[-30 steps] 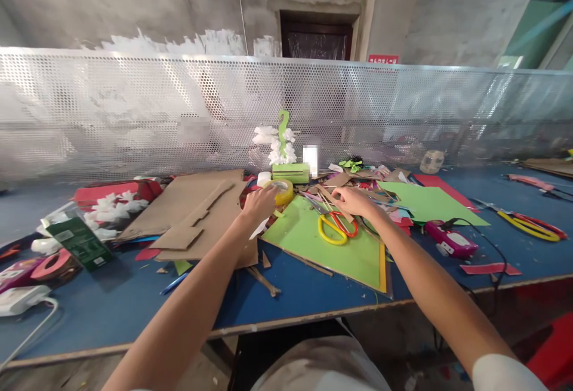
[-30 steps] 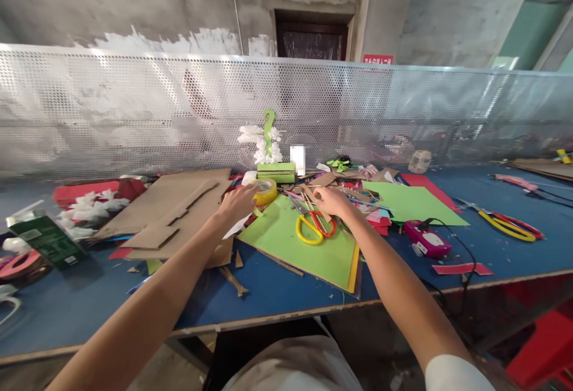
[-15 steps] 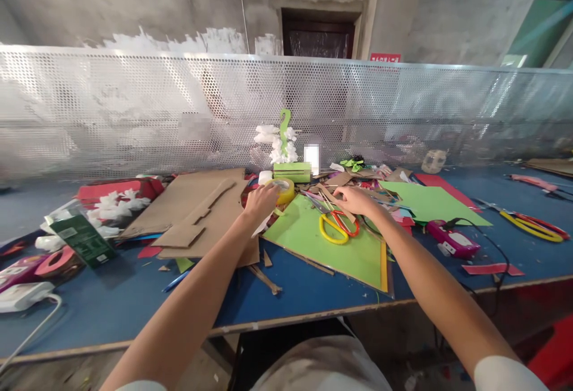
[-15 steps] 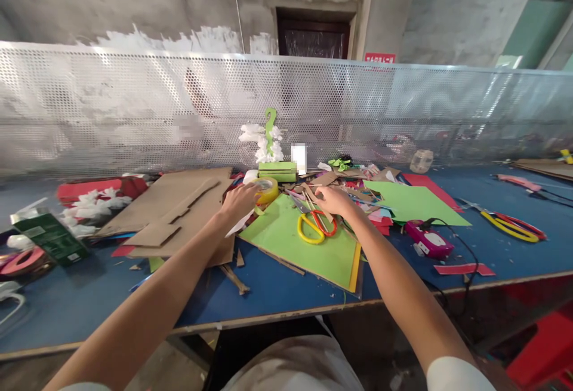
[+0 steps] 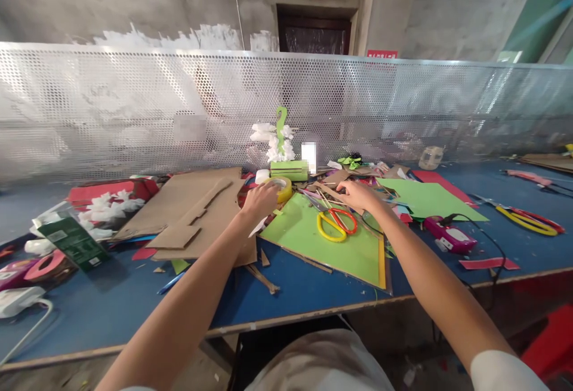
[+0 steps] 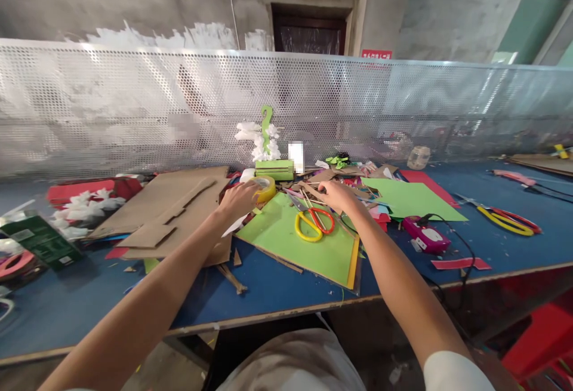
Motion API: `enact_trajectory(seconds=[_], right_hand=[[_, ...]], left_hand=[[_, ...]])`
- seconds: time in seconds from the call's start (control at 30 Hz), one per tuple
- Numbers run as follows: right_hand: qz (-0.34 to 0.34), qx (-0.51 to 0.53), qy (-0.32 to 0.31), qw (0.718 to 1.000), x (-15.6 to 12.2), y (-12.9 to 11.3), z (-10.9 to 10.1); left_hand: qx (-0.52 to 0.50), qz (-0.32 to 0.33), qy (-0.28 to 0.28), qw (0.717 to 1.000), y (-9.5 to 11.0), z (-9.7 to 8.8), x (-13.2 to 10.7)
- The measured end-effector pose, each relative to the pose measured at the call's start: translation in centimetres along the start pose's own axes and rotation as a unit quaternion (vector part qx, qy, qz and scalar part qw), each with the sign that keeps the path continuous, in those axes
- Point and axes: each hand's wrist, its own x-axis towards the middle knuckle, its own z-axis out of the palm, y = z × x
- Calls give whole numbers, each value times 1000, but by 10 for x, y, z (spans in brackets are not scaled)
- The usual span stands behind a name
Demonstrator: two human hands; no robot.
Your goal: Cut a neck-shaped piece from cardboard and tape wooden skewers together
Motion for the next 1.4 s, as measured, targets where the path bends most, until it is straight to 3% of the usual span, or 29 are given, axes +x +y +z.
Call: enact_trajectory(seconds=[0.2, 0.33, 0.6, 1.07, 1.4], right_hand=[[-20, 31, 51, 998, -4, -6, -1], [-49, 18, 29, 998, -6, -26, 7], [-27, -86, 5, 996, 6, -46, 25], [28, -48, -44, 998, 12, -43, 22], [49, -20, -50, 997, 17, -40, 25]], left_hand=[[-15, 38, 16, 999, 9, -16, -3], [-8, 73, 35, 997, 14, -18, -5], [2, 110, 44, 993, 14, -10, -3], [-48, 130, 54, 989, 10, -1, -1], [-51, 203, 25, 978, 8, 2, 0]])
